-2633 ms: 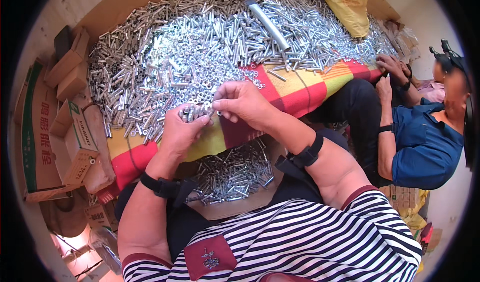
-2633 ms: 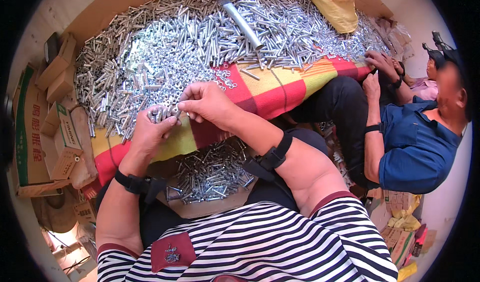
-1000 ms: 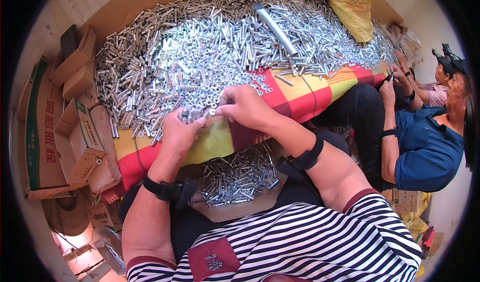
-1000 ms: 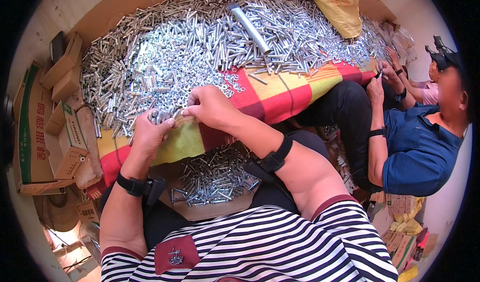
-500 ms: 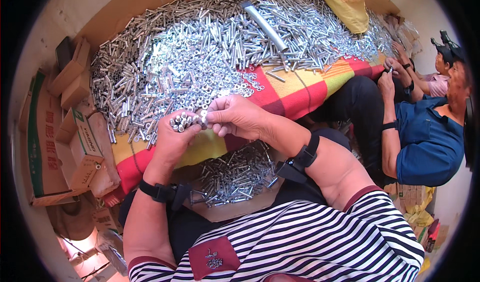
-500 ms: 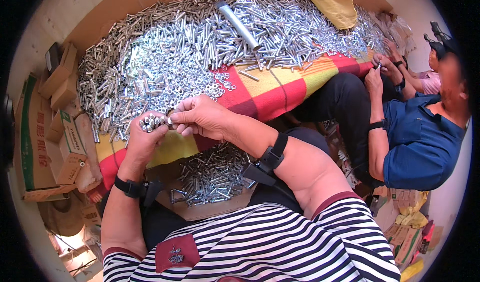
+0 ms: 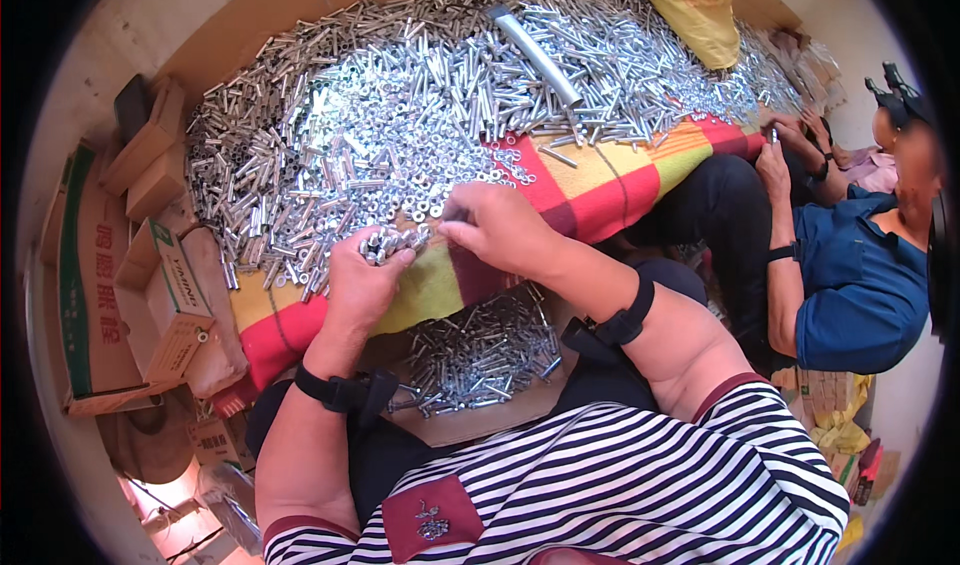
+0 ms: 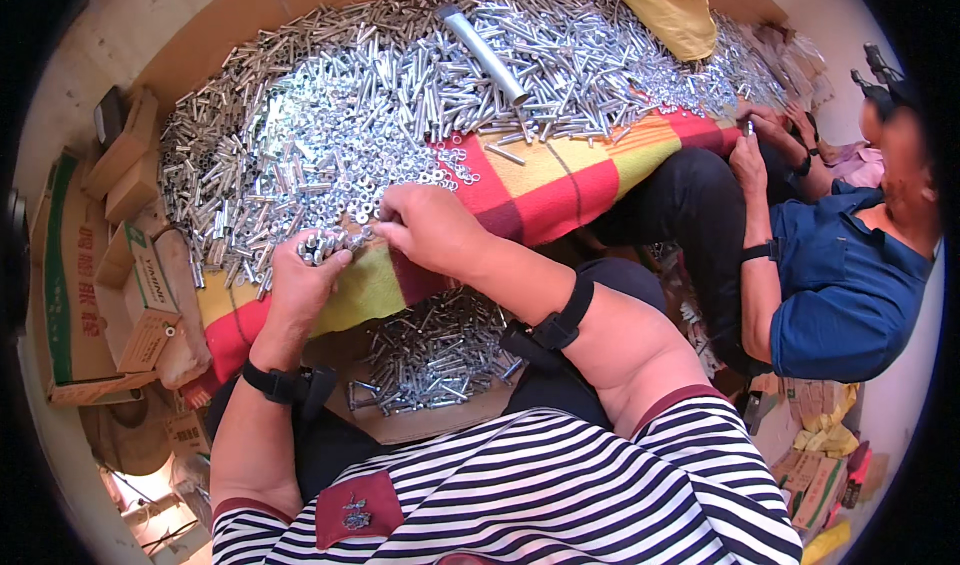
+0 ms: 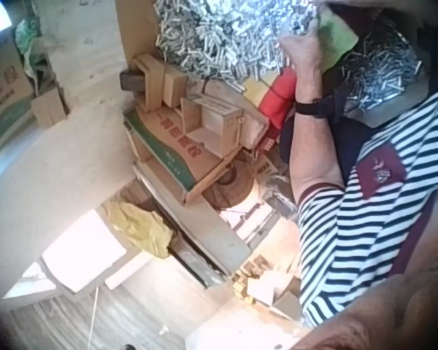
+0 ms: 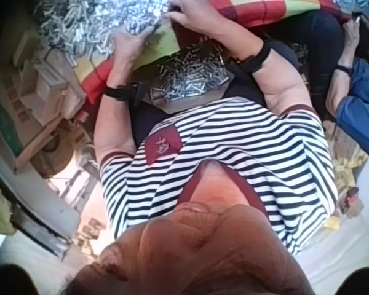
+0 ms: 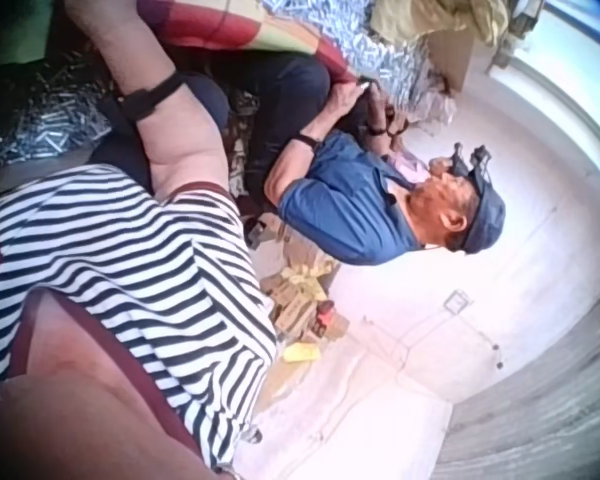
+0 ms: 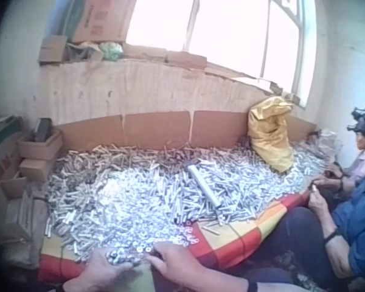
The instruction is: Sorting and assembling sets of small metal screws and washers from a large pile.
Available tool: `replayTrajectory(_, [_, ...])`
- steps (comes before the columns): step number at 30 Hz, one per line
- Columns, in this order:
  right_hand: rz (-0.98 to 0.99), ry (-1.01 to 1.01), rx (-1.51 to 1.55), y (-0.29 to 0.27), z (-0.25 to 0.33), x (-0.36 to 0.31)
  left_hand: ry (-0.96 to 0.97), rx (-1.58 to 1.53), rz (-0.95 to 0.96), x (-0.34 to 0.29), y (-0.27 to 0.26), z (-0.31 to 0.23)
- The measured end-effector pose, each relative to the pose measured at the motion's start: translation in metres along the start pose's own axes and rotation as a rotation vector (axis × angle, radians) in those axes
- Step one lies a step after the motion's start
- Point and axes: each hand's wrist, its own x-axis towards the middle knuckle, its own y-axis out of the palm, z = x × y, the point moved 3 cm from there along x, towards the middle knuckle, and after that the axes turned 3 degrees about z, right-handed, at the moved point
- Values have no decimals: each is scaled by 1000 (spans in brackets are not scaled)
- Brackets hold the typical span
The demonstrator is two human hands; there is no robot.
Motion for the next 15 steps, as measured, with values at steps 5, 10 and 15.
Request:
replayTrajectory(5, [-25, 209, 801, 1, -2, 9, -122, -545, 31, 1, 4, -14])
replayTrajectory(10, [25, 206, 832, 9, 4, 12, -179, -541, 134, 1, 4, -19])
replayTrajectory(15, [-131, -48, 561, 10, 11, 10, -320, -681, 226, 3, 1, -16])
